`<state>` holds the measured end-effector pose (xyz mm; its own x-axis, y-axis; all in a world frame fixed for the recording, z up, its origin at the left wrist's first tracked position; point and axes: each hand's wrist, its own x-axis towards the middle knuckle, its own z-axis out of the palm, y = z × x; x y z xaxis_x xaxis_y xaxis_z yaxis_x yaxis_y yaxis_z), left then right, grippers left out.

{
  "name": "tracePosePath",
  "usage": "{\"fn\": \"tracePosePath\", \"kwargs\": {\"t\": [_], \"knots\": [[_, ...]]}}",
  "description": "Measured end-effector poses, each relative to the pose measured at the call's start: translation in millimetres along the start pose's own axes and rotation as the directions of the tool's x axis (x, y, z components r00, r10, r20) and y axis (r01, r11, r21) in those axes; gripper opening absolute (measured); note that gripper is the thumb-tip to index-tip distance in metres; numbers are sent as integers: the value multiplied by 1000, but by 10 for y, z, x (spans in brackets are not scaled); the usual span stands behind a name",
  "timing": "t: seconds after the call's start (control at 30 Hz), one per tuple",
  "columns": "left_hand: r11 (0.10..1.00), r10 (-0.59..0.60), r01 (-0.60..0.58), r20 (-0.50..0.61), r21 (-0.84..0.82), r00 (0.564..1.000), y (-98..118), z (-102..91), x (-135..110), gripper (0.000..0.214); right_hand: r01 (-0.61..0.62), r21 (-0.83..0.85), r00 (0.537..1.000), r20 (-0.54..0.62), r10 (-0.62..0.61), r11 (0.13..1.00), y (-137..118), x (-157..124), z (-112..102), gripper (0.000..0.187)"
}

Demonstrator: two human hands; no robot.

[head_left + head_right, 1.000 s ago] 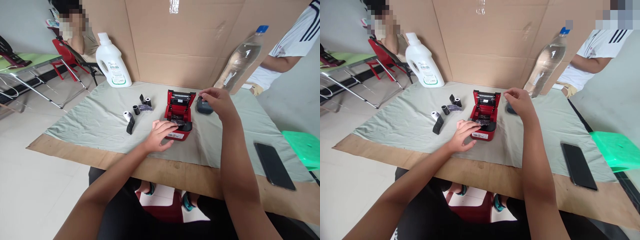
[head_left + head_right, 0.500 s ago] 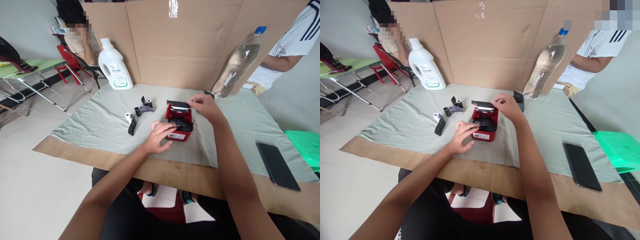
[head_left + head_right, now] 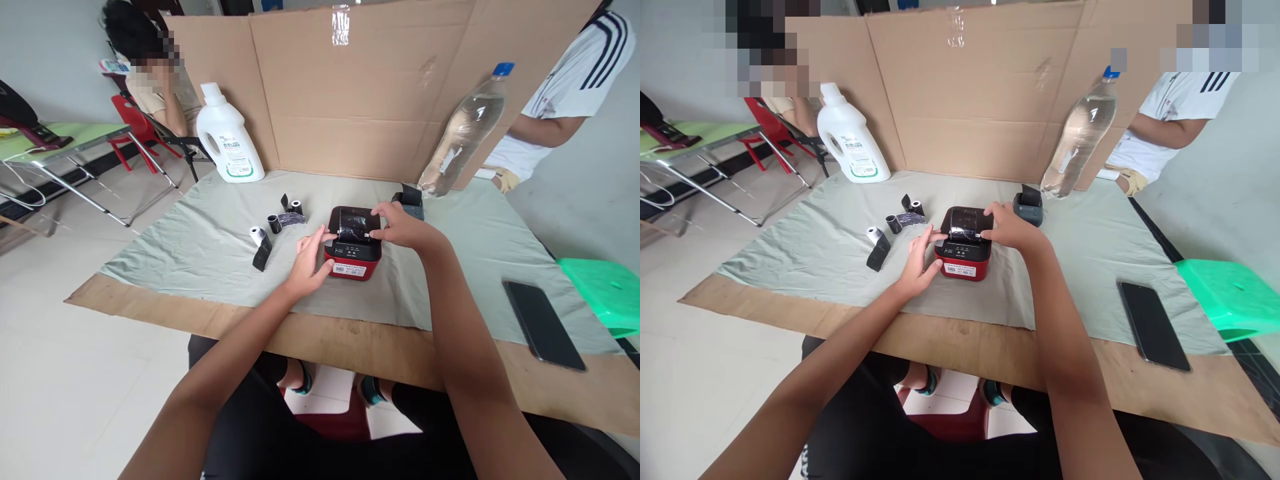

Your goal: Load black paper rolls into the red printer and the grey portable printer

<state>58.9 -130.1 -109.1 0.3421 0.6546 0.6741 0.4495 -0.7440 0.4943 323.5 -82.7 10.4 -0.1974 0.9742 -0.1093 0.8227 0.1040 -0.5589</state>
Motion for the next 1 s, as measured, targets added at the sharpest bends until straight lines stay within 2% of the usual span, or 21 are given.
{"fn": "tracePosePath", "kwargs": {"t": [0.1,0.17,0.23,0.3,0.43,0.6,0.67,0.73,0.77,0.8,0.83,0.9,0.93,1.0], "knots": [[1000,-10,10,-33,-6,999,-18,9,-3,74,-108,110,991,94,98,988,32,-25,-46,77],[999,-25,25,-25,27,999,-12,2,3,76,-157,194,972,202,118,968,32,-42,-74,77],[996,-40,39,11,80,999,1,-14,22,78,-182,246,956,269,114,952,19,-56,-85,69],[990,-50,43,47,136,998,15,-31,52,79,-189,277,954,280,109,942,2,-64,-78,65],[980,-50,34,76,195,996,34,-51,101,79,-182,288,961,255,108,940,4,-43,-52,70],[991,-79,67,103,114,992,25,-27,60,80,-166,315,968,234,93,935,94,-16,35,75],[989,-150,150,78,11,986,8,5,31,86,-163,339,978,178,107,927,148,-79,173,71],[951,-272,281,81,-131,959,-7,44,15,95,-132,391,991,57,119,911,207,-200,392,67],[917,-327,344,113,-204,938,-9,60,13,98,-54,444,998,-17,68,894,235,-274,520,67],[880,-362,393,158,-268,919,-6,71,14,99,80,493,995,-91,-40,866,258,-351,647,70],[847,-377,425,204,-320,904,4,76,20,99,224,505,973,-164,-161,834,272,-424,763,77],[808,-364,444,265,-388,893,39,57,53,98,404,447,908,-297,-294,798,271,-530,922,91],[800,-350,439,277,-410,895,55,32,89,99,446,414,885,-337,-321,794,257,-550,952,94],[801,-322,418,280,-428,904,61,-35,222,99,454,369,873,-367,-322,811,213,-499,908,92]]}}
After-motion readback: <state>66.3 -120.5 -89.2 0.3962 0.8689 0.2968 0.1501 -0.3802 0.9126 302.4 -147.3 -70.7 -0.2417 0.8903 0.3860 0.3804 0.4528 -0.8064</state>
